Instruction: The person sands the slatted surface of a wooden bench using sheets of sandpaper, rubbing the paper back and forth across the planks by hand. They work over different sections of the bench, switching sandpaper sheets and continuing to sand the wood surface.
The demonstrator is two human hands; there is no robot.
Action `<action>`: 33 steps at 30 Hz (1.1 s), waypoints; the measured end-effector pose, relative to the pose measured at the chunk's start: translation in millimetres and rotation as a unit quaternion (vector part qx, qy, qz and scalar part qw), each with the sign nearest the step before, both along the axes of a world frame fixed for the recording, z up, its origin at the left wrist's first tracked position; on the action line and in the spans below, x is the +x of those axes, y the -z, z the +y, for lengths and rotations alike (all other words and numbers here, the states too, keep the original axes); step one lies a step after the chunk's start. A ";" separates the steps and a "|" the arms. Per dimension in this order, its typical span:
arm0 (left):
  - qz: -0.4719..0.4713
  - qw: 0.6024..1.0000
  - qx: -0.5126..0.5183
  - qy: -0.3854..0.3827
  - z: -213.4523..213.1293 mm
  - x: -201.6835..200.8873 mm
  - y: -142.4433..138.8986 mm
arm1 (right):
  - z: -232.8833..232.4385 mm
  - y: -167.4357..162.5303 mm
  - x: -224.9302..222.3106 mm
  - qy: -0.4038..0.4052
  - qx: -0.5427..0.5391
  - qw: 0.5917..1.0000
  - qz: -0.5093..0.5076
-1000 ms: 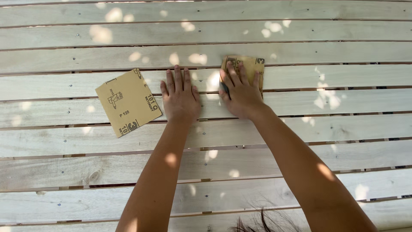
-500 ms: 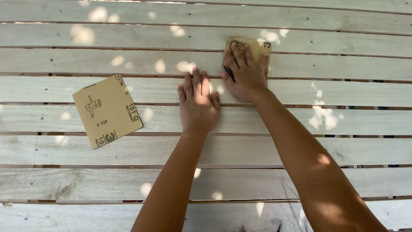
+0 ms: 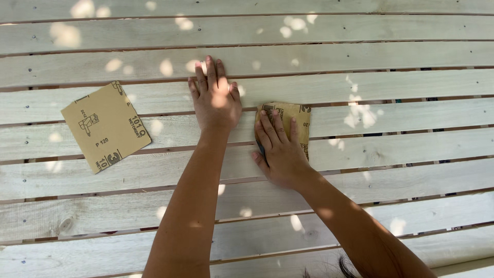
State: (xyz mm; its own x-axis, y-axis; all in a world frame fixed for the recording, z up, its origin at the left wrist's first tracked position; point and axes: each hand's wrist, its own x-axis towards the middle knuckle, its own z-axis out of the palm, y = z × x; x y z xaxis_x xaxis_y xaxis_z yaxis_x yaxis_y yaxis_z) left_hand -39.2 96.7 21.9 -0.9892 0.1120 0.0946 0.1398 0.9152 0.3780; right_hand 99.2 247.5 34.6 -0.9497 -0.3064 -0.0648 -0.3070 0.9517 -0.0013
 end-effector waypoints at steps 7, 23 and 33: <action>0.013 1.000 0.010 0.008 -1.3 0.1 5.3 | 6.1 0.2 -121.1 0.040 -0.004 0.998 -0.053; 0.064 0.997 0.044 0.000 0.1 -0.7 12.3 | -8.5 -8.0 -21.8 -0.008 0.014 0.999 -0.034; 0.049 0.997 0.057 0.009 -0.6 1.0 13.2 | -5.3 -9.3 -185.1 0.076 0.005 0.996 -0.052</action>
